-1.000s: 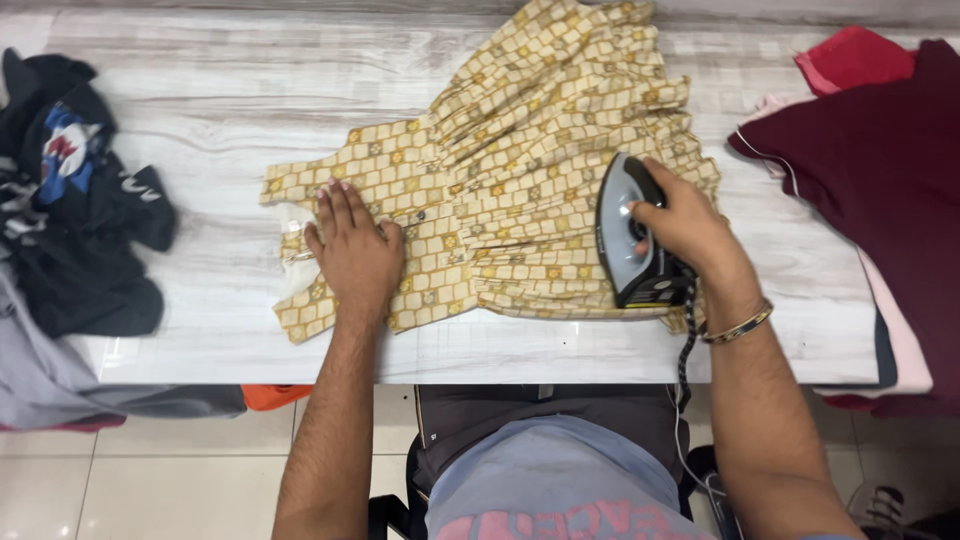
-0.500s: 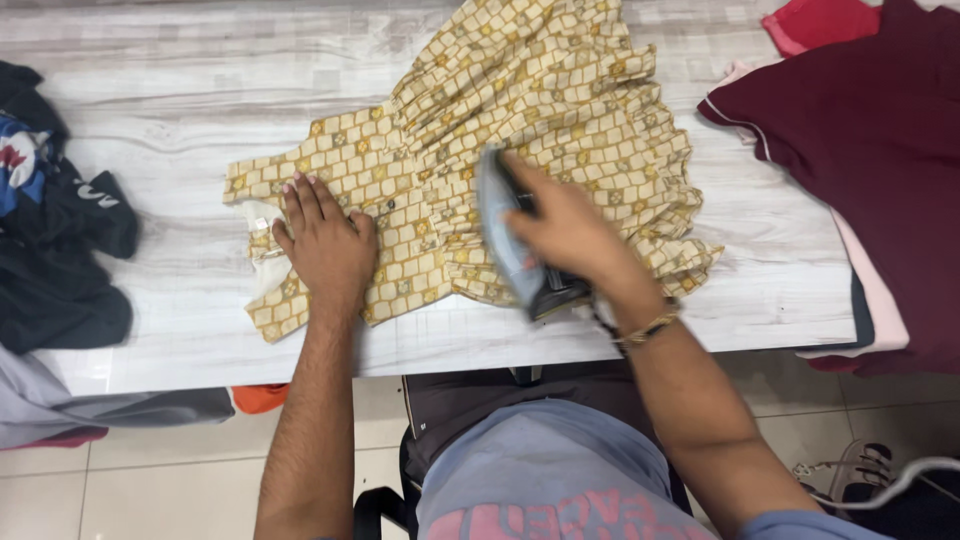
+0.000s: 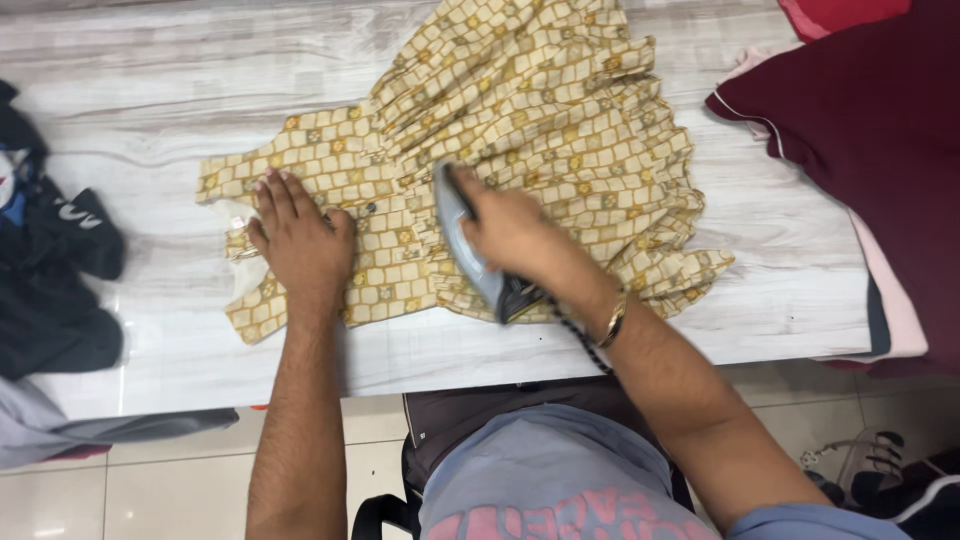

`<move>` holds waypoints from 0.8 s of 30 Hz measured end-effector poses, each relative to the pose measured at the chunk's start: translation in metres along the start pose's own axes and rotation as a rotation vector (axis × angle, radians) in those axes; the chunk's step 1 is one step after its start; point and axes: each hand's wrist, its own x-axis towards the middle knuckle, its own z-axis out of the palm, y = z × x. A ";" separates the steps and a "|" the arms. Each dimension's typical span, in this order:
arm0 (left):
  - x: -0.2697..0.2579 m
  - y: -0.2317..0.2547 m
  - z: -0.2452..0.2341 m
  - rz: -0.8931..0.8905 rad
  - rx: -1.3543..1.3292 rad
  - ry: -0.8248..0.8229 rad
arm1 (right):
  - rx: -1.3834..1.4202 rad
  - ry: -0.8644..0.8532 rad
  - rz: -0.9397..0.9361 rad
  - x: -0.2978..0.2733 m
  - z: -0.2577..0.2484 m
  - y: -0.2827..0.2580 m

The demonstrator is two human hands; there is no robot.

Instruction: The person irons a patterned dress on a table, smoothing the fabric with an iron. They then switch to a black t-shirt, ironing both the back and front sides.

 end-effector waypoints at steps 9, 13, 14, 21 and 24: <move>0.002 0.000 0.001 0.023 -0.023 0.030 | 0.092 0.305 0.153 0.006 -0.071 0.100; -0.002 -0.004 0.003 0.034 -0.023 0.042 | 0.143 0.410 0.092 -0.002 -0.080 0.131; -0.004 -0.005 0.004 0.043 -0.025 0.050 | 0.172 0.417 0.126 -0.003 -0.083 0.137; -0.005 -0.011 0.009 0.075 -0.005 0.062 | 0.354 0.570 0.109 -0.032 -0.092 0.185; -0.005 -0.013 0.014 0.083 -0.006 0.065 | 0.389 0.575 0.124 -0.044 -0.087 0.183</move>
